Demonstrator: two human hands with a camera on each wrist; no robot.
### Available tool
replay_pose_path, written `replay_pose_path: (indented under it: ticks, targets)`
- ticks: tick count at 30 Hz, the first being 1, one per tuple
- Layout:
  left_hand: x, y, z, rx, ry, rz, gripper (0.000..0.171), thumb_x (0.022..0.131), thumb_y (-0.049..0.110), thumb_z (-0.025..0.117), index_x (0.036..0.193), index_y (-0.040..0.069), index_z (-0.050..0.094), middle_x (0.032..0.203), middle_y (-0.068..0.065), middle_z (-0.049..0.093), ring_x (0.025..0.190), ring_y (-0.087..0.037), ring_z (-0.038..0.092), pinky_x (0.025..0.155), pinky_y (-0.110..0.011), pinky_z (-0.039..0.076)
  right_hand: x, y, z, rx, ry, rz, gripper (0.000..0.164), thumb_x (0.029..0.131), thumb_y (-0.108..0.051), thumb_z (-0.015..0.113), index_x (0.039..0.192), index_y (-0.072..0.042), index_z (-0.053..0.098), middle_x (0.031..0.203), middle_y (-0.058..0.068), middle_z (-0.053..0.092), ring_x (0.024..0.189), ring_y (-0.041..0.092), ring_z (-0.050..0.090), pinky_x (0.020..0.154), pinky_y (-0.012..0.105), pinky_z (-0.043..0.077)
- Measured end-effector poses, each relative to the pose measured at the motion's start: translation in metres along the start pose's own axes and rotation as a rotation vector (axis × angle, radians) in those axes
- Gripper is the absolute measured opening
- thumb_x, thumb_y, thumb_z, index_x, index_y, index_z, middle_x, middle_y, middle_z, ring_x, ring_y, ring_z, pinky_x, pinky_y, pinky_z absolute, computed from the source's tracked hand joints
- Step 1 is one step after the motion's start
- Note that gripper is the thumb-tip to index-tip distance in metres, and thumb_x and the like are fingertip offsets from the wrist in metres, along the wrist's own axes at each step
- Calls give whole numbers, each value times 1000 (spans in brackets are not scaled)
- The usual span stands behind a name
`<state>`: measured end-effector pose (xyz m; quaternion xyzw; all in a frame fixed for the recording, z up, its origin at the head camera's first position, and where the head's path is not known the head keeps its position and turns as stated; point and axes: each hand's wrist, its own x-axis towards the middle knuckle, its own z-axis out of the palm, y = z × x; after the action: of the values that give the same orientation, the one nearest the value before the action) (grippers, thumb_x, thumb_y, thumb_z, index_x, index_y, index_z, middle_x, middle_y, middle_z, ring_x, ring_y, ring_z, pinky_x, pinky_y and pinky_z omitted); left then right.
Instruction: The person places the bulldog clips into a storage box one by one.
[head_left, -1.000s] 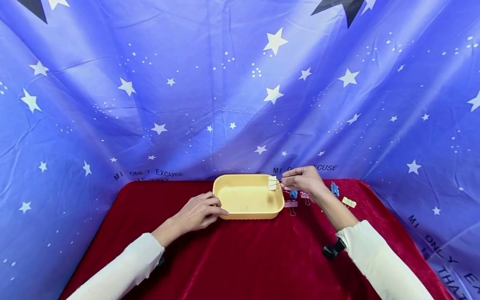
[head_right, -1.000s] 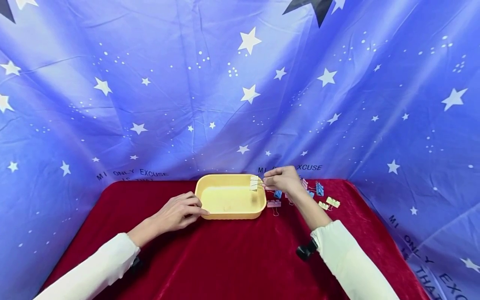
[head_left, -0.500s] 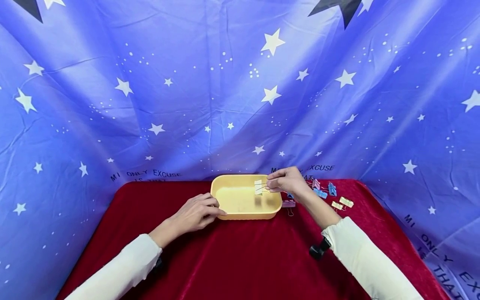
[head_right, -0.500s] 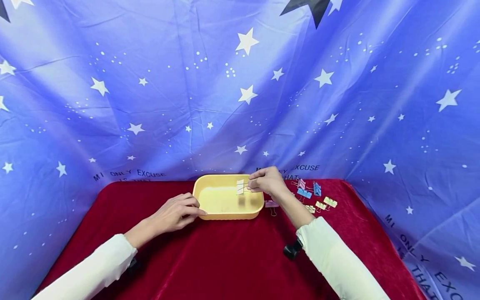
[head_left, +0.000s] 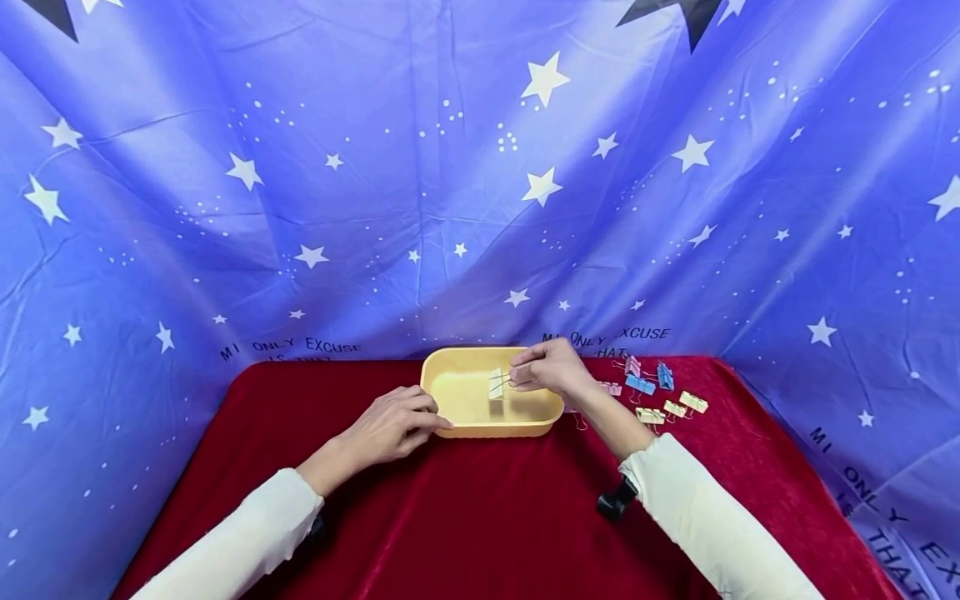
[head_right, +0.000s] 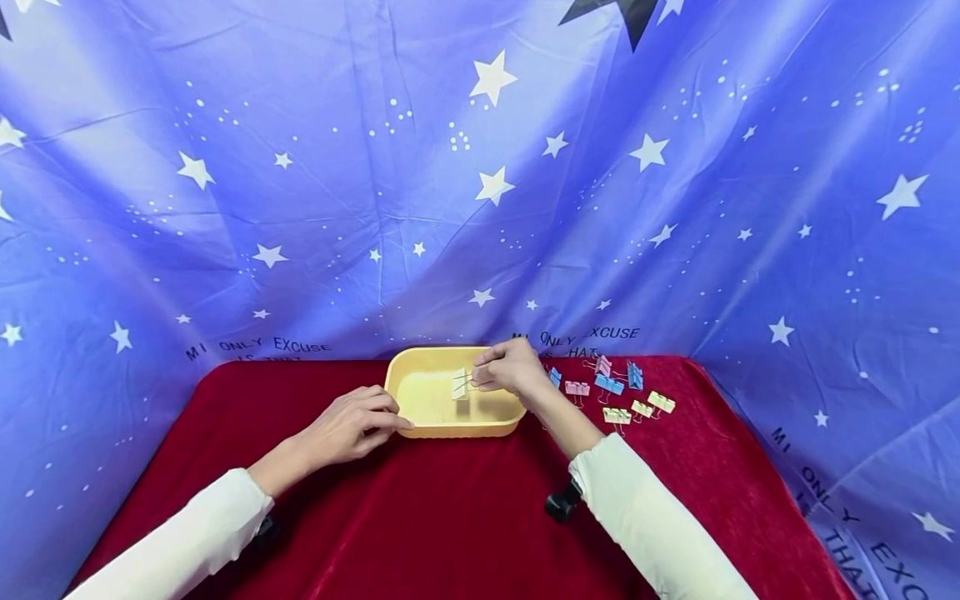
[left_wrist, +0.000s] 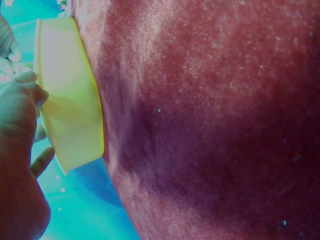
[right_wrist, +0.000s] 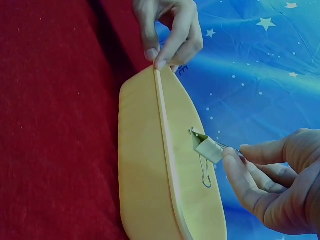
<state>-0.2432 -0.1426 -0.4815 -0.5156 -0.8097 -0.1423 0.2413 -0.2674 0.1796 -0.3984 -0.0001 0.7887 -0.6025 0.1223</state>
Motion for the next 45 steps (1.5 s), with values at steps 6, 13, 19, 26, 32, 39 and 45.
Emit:
replay_pose_path:
  ticks: [6,13,19,26,32,39,45]
  targets:
    - [-1,-1,0,5,9,2,30,91,6,84,112,27,89,99,7,74,96,-15,63,87,-32,55,5,-2,16,-4,-6,-3,36,91,13,79,125,20,73,109,27,82,81,17,81,85,36,70]
    - [0,0,-2,-8,-1,-4,30,92,6,83,114,27,89,100,7,74,98,-15,64,89,-33,55,8,-5,35,-8,-19,-17,34,90,13,79,122,20,74,104,25,83,81,19,82,88,41,70]
    - [0,0,-2,-10,-5,-3,31,92,6,82,114,27,89,100,7,73,98,-15,64,89,-33,55,9,-4,49,-14,-36,-22,33,91,13,79,122,20,74,103,26,83,84,21,83,91,45,70]
    - [0,0,1,-12,1,2,34,89,4,82,113,27,89,100,6,73,97,-14,64,89,-33,56,10,-5,63,-16,-35,-29,33,90,12,79,122,20,75,102,26,82,84,24,84,90,45,70]
    - [-1,0,3,-9,4,13,33,90,5,83,114,27,89,99,7,72,97,-14,64,89,-32,55,10,-4,75,-12,-40,-22,31,90,14,79,120,20,75,100,26,82,79,23,83,93,51,69]
    - [-1,-1,3,-7,15,22,37,89,2,81,116,25,89,99,6,72,97,-14,65,87,-32,55,13,-3,84,-143,-31,-39,30,90,6,82,119,14,80,101,23,85,84,26,85,87,41,71]
    - [-1,0,-1,-6,-11,1,33,91,4,81,114,26,89,99,6,72,96,-14,63,88,-32,55,11,-1,78,-319,27,-52,26,87,-5,87,112,3,86,98,13,87,86,18,82,83,32,67]
